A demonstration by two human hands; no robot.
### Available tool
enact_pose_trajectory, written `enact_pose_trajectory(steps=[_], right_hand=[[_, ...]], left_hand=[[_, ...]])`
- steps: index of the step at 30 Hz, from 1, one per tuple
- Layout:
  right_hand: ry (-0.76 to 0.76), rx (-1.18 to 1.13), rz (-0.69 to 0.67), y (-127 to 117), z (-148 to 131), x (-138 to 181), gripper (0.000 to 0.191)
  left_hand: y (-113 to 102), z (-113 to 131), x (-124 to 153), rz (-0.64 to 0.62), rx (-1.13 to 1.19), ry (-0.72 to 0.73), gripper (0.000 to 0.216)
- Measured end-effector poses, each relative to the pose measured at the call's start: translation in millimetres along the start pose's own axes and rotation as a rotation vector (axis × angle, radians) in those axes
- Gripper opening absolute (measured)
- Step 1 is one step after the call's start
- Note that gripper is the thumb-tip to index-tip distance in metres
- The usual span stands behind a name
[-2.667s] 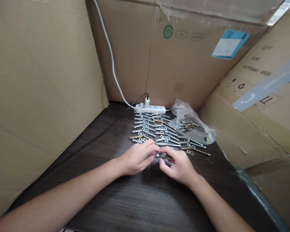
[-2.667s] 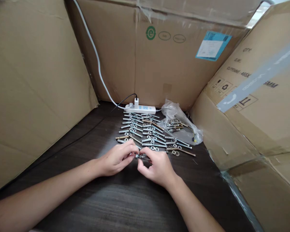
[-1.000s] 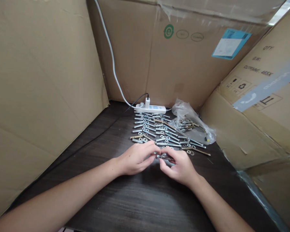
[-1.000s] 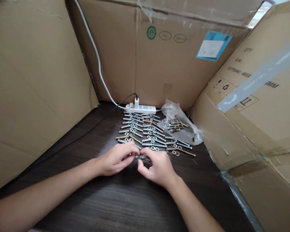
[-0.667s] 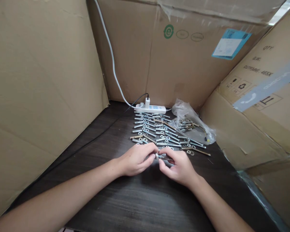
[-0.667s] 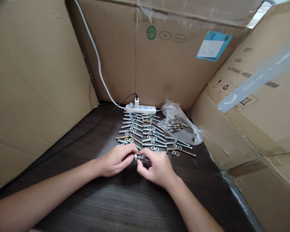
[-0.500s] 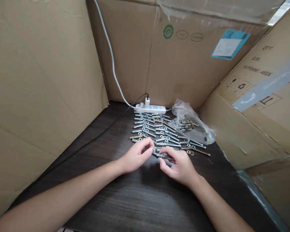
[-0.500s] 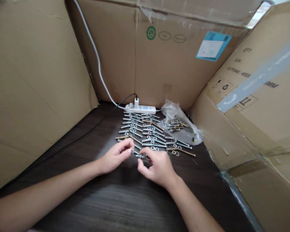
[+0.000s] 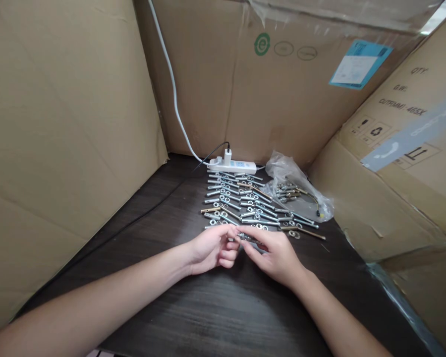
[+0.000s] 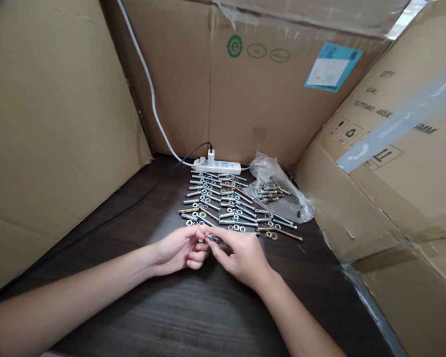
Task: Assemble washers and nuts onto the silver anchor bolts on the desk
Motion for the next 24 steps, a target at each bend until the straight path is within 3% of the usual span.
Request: enact_pose_trajectory(steps=[7,24], right_hand=[[0.037,0.01,-0.065,5.6,5.3,2.1,0.031],[0.012,0.008,0.057,-2.6,1.2,2.2,0.03]], left_hand=[[0.6,-6.1,-1.8,-0.032,-0.006,-0.073,0.013],[-2.6,-9.2,-3.6,-0.018,-0.078,-0.075,0.017]])
Point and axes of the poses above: each hand's wrist, its own x-axis away from the middle knuckle, its own y-axis out of the palm, z = x × y, the point moved 8 cm from there along -x, towards the middle knuckle, and after that the axes turned 2 degrees about z, right-handed, at the moved point
